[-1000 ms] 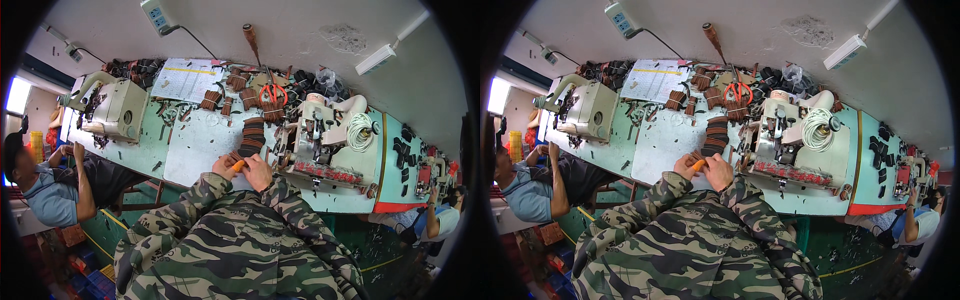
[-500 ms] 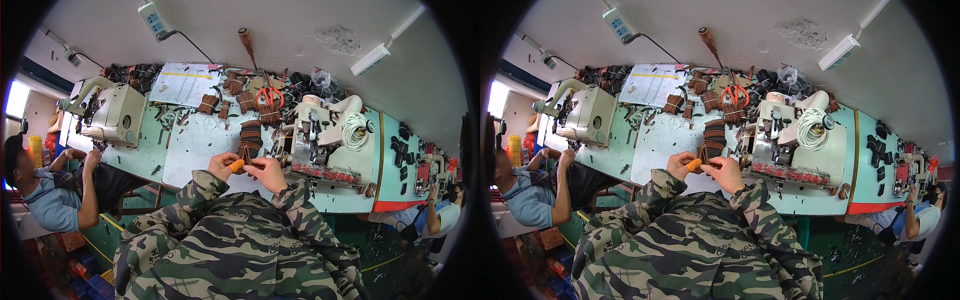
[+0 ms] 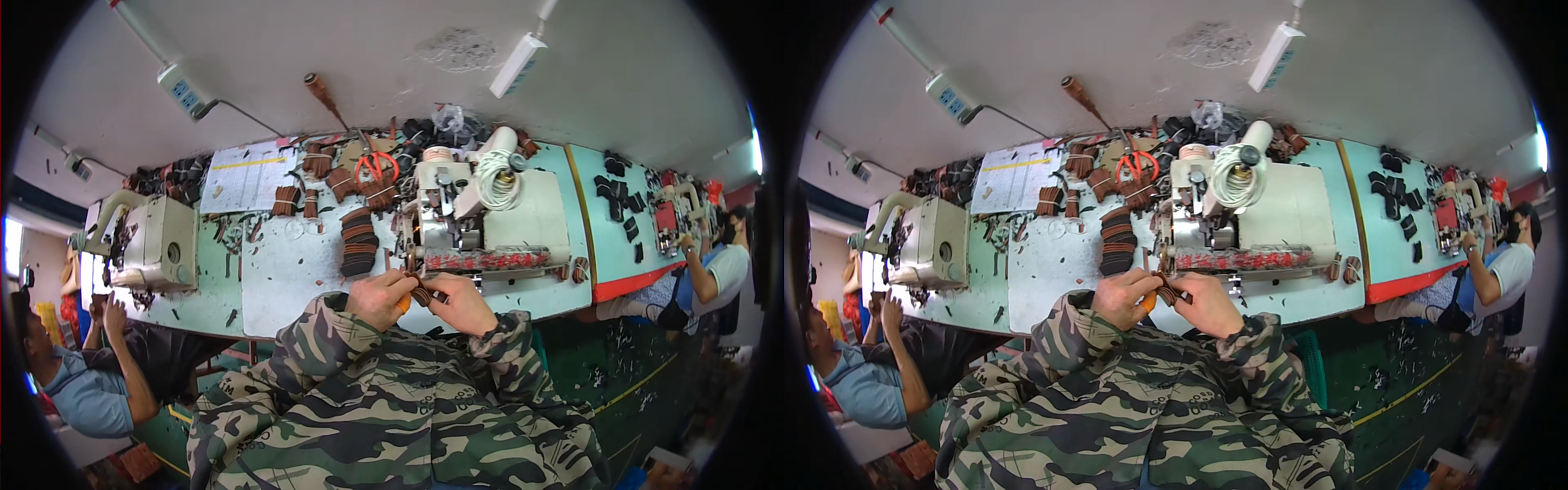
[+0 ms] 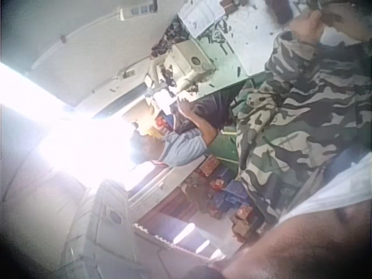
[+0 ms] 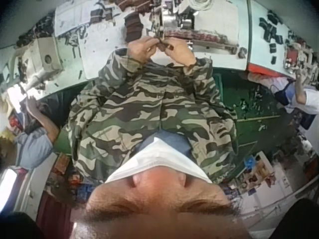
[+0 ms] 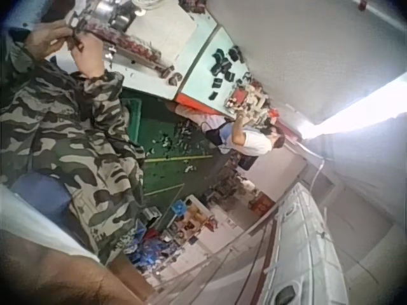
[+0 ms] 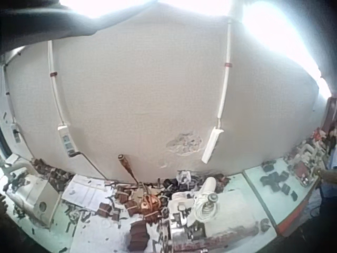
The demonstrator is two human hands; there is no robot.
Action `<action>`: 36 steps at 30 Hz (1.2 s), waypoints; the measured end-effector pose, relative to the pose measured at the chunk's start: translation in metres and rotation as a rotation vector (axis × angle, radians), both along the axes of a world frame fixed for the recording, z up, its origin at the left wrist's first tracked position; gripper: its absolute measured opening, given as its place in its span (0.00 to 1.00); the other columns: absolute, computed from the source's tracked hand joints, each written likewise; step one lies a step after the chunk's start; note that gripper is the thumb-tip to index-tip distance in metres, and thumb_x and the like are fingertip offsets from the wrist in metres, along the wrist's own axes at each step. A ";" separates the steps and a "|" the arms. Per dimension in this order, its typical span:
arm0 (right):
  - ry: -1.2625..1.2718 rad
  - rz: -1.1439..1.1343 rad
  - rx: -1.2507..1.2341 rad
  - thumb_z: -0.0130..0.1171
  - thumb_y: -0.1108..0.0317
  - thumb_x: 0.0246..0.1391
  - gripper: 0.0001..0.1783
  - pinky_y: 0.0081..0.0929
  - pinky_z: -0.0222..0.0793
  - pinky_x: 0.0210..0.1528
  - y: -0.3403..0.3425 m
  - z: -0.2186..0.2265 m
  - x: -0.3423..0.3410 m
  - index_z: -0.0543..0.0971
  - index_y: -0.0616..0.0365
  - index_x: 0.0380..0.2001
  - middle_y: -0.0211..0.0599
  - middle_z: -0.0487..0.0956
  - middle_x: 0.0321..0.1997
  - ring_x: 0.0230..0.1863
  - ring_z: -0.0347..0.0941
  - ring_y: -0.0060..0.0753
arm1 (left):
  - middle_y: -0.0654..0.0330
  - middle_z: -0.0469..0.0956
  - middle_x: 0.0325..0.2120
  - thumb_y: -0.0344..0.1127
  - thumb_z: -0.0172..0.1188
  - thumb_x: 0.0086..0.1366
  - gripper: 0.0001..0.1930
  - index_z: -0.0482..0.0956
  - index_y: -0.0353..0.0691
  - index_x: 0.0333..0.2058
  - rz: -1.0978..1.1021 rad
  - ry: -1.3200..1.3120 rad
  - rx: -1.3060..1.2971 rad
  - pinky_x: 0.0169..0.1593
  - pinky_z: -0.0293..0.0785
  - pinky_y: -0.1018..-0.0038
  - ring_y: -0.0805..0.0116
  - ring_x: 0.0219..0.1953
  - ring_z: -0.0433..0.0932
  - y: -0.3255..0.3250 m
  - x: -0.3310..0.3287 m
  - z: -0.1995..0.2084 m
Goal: The person feeds leather pieces through a skiving machine by hand to bevel their edges, handles bundles of leather straps, and stacks the pieces on the workbench.
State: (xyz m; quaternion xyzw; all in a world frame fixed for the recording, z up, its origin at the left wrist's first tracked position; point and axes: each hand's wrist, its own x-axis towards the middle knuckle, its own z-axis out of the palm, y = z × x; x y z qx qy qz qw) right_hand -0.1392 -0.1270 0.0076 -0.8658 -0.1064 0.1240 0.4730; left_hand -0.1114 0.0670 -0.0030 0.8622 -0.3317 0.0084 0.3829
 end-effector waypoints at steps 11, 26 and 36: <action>-0.245 -0.180 -0.215 0.59 0.67 0.46 0.14 0.33 0.67 0.34 -0.099 0.018 -0.005 0.77 0.62 0.37 0.45 0.75 0.28 0.30 0.72 0.44 | 0.59 0.77 0.29 0.34 0.61 0.53 0.15 0.75 0.45 0.41 0.156 0.025 0.068 0.29 0.73 0.67 0.58 0.27 0.78 -0.075 0.045 -0.016; -0.418 -0.254 -0.330 0.55 0.67 0.44 0.11 0.43 0.67 0.38 -0.129 -0.048 0.096 0.77 0.57 0.34 0.48 0.74 0.34 0.37 0.71 0.52 | 0.52 0.79 0.27 0.37 0.59 0.46 0.10 0.81 0.45 0.30 0.171 0.414 0.717 0.39 0.74 0.60 0.51 0.35 0.78 0.008 0.069 -0.047; -0.259 -0.165 -0.480 0.59 0.67 0.43 0.18 0.41 0.67 0.42 -0.120 -0.023 0.081 0.75 0.61 0.39 0.46 0.72 0.38 0.39 0.71 0.52 | 0.54 0.77 0.41 0.46 0.56 0.58 0.26 0.65 0.53 0.55 0.202 0.392 0.293 0.40 0.75 0.61 0.54 0.38 0.78 -0.068 -0.017 0.000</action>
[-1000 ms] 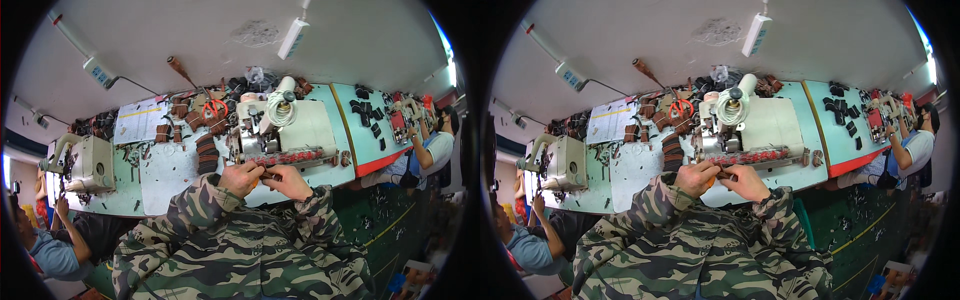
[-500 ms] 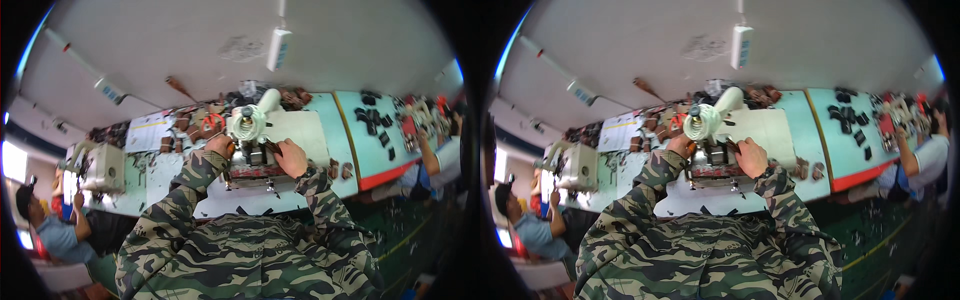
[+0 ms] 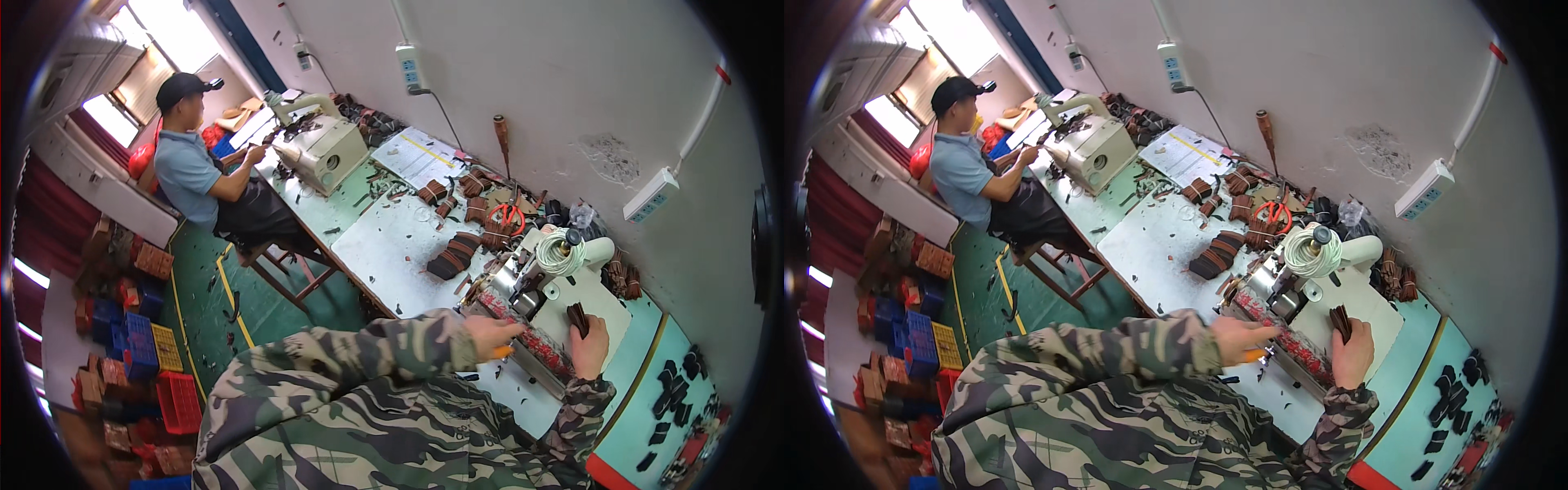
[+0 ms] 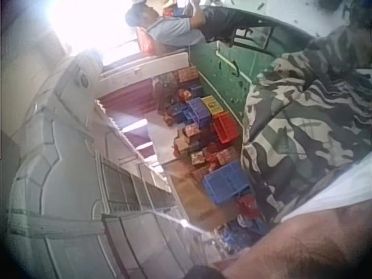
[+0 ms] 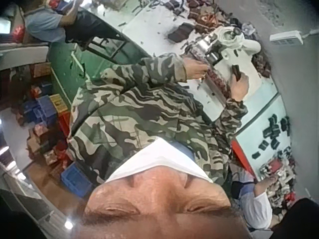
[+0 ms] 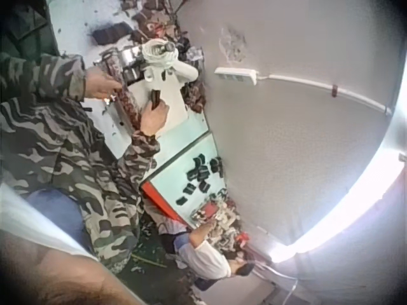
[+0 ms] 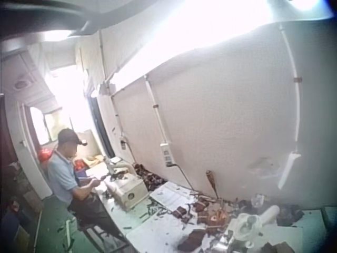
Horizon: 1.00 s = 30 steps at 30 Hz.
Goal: The person feeds leather pieces through a skiving machine by hand to bevel their edges, handles bundles of leather straps, and stacks the pieces on the workbench.
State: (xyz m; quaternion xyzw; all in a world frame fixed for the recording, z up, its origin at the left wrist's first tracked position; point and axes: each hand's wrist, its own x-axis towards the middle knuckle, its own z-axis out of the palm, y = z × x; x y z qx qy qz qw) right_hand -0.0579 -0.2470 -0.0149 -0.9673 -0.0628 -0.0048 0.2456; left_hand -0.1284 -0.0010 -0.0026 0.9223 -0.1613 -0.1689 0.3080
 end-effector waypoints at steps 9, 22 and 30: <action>-0.113 -0.002 0.164 0.60 0.73 0.42 0.17 0.39 0.67 0.42 0.011 -0.011 -0.012 0.74 0.63 0.39 0.47 0.72 0.37 0.38 0.70 0.52 | 0.42 0.66 0.51 0.38 0.57 0.57 0.30 0.59 0.33 0.56 0.153 -0.317 -0.333 0.52 0.68 0.64 0.45 0.49 0.70 -0.091 0.080 -0.052; -0.266 -0.106 0.384 0.55 0.61 0.53 0.15 0.34 0.63 0.32 0.131 0.018 -0.060 0.72 0.65 0.35 0.47 0.69 0.30 0.31 0.68 0.51 | 0.58 0.74 0.39 0.35 0.52 0.63 0.18 0.66 0.37 0.50 0.509 0.347 -1.061 0.47 0.69 0.73 0.72 0.42 0.72 -0.043 0.038 -0.042; -0.068 -0.312 0.569 0.58 0.74 0.52 0.18 0.16 0.66 0.30 0.188 0.019 -0.076 0.71 0.64 0.47 0.36 0.74 0.41 0.32 0.71 0.20 | 0.55 0.76 0.19 0.40 0.51 0.63 0.14 0.72 0.34 0.38 0.536 0.616 -1.091 0.17 0.72 0.72 0.67 0.14 0.75 0.082 0.074 -0.022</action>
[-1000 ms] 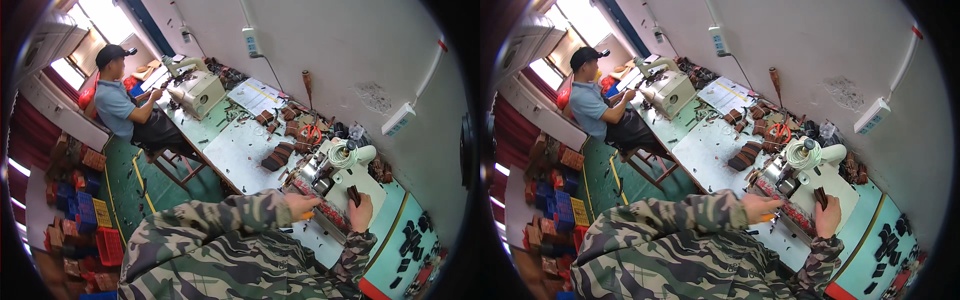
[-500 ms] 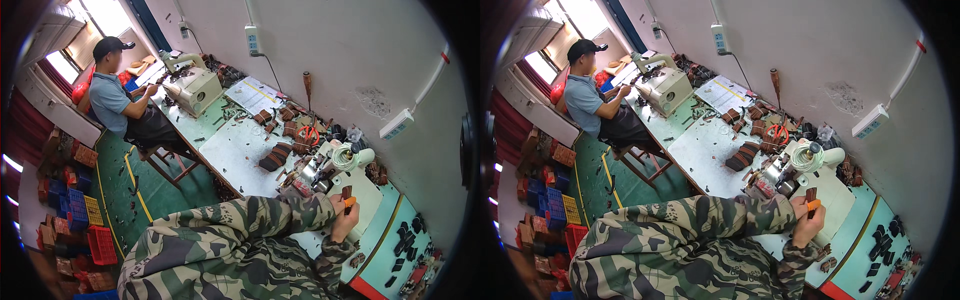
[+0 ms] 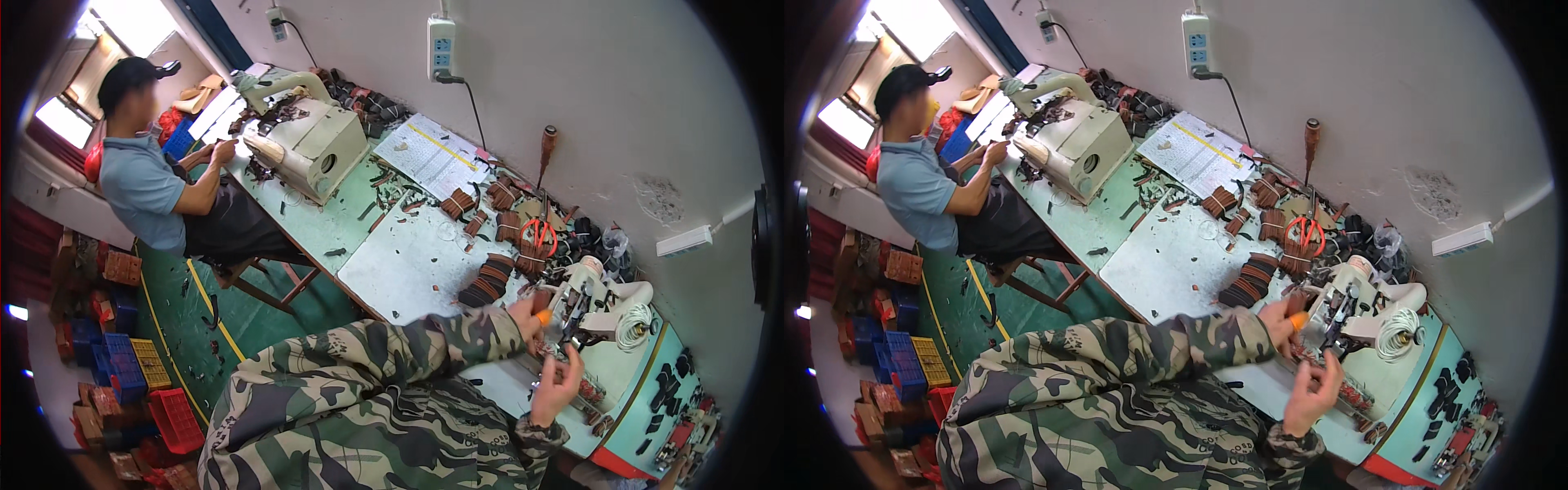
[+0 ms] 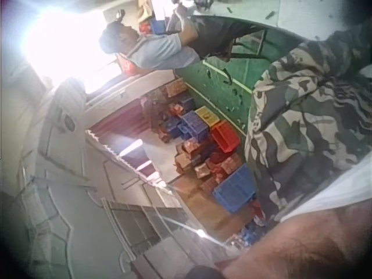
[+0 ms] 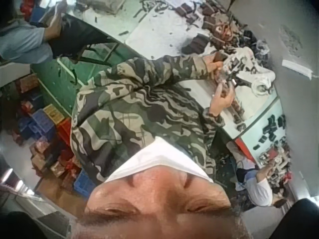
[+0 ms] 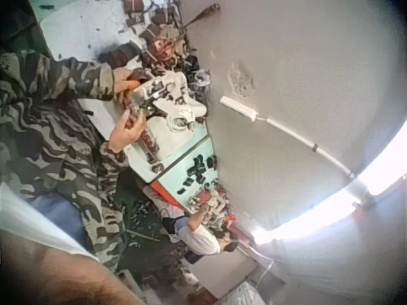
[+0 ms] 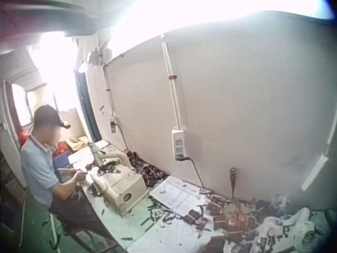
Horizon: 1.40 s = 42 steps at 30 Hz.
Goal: The person feeds leather pieces through a skiving machine by hand to bevel their edges, handles bundles of leather straps, and stacks the pieces on the workbench.
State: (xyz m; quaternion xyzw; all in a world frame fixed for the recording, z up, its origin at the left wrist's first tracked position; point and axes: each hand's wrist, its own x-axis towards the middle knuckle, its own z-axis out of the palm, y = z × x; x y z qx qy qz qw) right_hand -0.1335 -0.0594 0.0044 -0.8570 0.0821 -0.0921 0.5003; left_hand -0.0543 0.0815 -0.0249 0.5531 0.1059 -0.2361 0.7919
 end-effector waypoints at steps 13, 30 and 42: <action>0.603 -0.101 0.014 0.62 0.62 0.46 0.17 0.21 0.64 0.18 -0.110 -0.107 -0.031 0.77 0.68 0.30 0.33 0.75 0.18 0.18 0.69 0.20 | 0.45 0.74 0.37 0.26 0.50 0.58 0.20 0.64 0.33 0.51 -0.183 -0.017 0.406 0.25 0.81 0.63 0.52 0.28 0.79 0.027 0.074 -0.132; 0.696 0.031 0.283 0.62 0.66 0.46 0.12 0.23 0.65 0.18 -0.142 -0.149 -0.040 0.77 0.65 0.30 0.34 0.76 0.20 0.18 0.71 0.25 | 0.51 0.77 0.34 0.36 0.50 0.63 0.16 0.68 0.35 0.48 -0.137 0.138 0.513 0.21 0.76 0.72 0.60 0.25 0.81 -0.014 0.096 -0.113; -0.123 0.506 -0.846 0.55 0.68 0.44 0.23 0.26 0.72 0.25 -0.079 -0.026 0.025 0.73 0.61 0.47 0.46 0.68 0.56 0.29 0.75 0.34 | 0.53 0.79 0.35 0.40 0.60 0.56 0.18 0.75 0.40 0.45 -0.541 -0.943 0.936 0.42 0.74 0.68 0.63 0.37 0.79 -0.120 0.145 -0.038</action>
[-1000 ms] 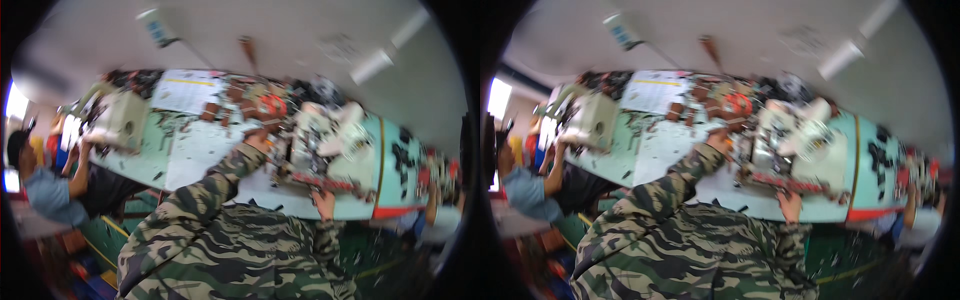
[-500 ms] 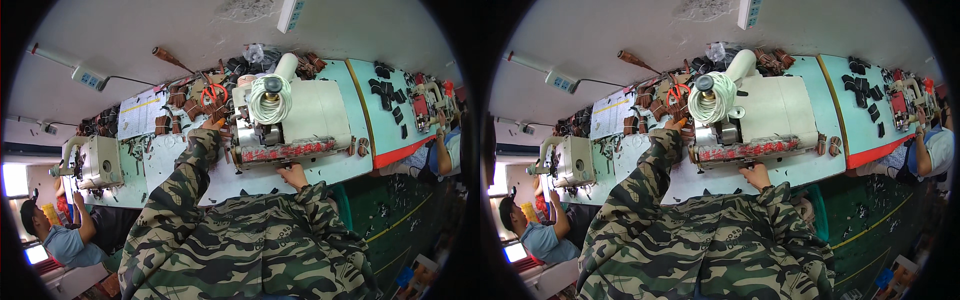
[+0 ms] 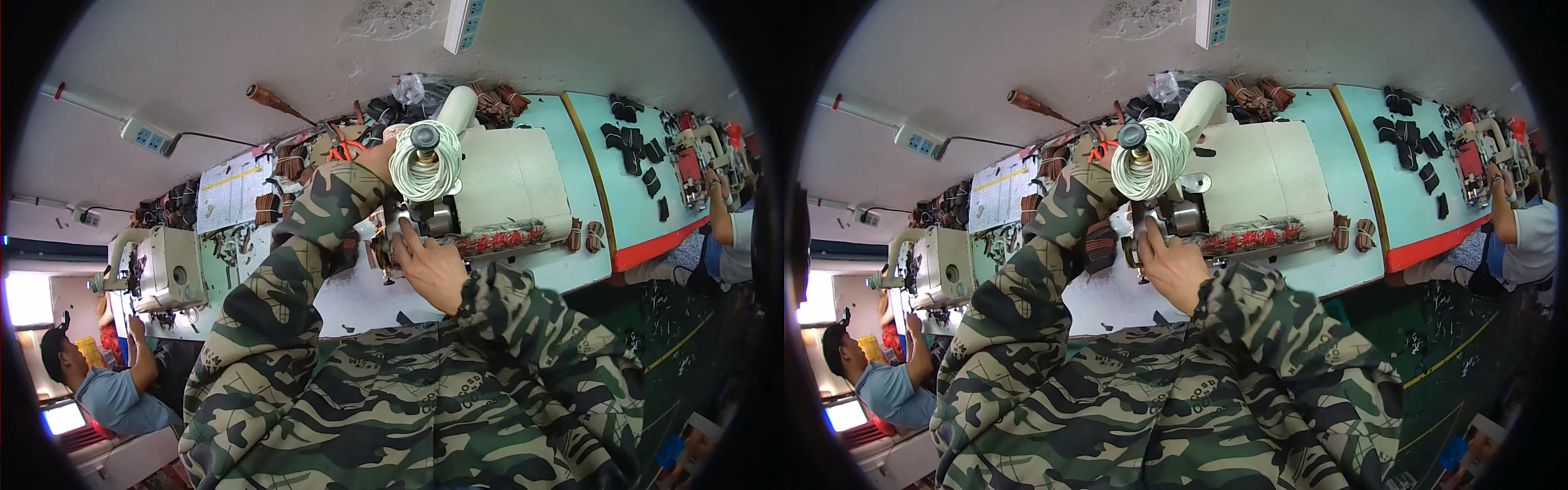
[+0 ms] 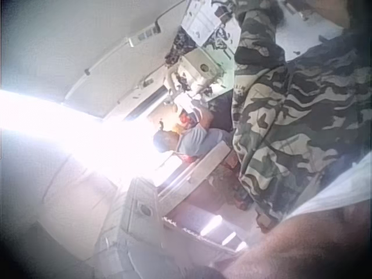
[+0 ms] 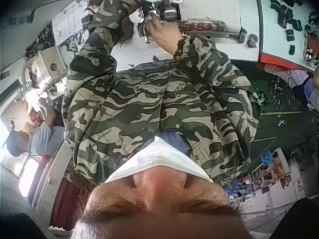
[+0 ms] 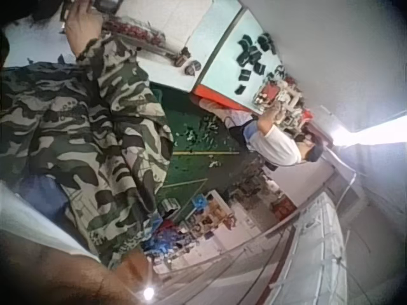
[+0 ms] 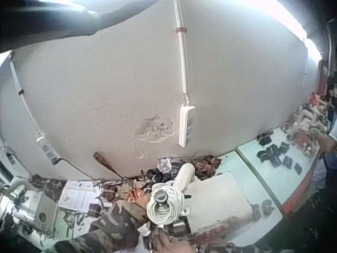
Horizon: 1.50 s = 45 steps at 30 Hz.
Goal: The person feeds leather pieces through a skiving machine by hand to bevel their edges, handles bundles of leather straps, and stacks the pieces on the workbench.
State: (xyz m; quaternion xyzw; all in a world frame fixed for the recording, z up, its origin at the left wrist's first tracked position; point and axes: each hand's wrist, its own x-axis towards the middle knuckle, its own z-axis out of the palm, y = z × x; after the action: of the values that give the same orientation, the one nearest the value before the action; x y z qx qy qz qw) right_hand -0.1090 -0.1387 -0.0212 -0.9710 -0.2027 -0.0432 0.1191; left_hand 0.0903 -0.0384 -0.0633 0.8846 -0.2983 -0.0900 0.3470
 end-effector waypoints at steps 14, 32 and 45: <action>-0.126 -0.004 -0.200 0.52 0.70 0.42 0.28 0.26 0.69 0.18 0.004 -0.009 0.005 0.69 0.71 0.50 0.58 0.64 0.59 0.17 0.71 0.27 | 0.55 0.79 0.34 0.35 0.60 0.56 0.16 0.75 0.40 0.44 -0.051 -0.149 0.074 0.41 0.74 0.70 0.67 0.37 0.79 0.023 0.006 0.027; 0.450 -0.384 1.234 0.62 0.65 0.46 0.17 0.33 0.71 0.34 -0.013 0.000 -0.021 0.76 0.65 0.38 0.49 0.77 0.31 0.31 0.76 0.46 | 0.52 0.78 0.24 0.42 0.65 0.45 0.19 0.73 0.43 0.37 -0.164 0.071 0.303 0.33 0.74 0.59 0.51 0.30 0.78 0.050 -0.150 0.048; 0.598 -0.419 1.454 0.57 0.72 0.53 0.11 0.18 0.70 0.25 -0.020 -0.003 -0.019 0.74 0.66 0.39 0.36 0.78 0.29 0.24 0.73 0.17 | 0.53 0.77 0.35 0.49 0.38 0.69 0.25 0.66 0.36 0.54 0.087 1.173 -0.412 0.12 0.66 0.82 0.69 0.12 0.75 0.059 -0.153 0.064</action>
State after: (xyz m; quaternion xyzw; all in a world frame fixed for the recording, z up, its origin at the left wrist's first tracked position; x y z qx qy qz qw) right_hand -0.1275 -0.1590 -0.0237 -0.6393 0.1025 0.0757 0.7583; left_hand -0.0625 0.0203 0.0006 0.6141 -0.0330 -0.4875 0.6198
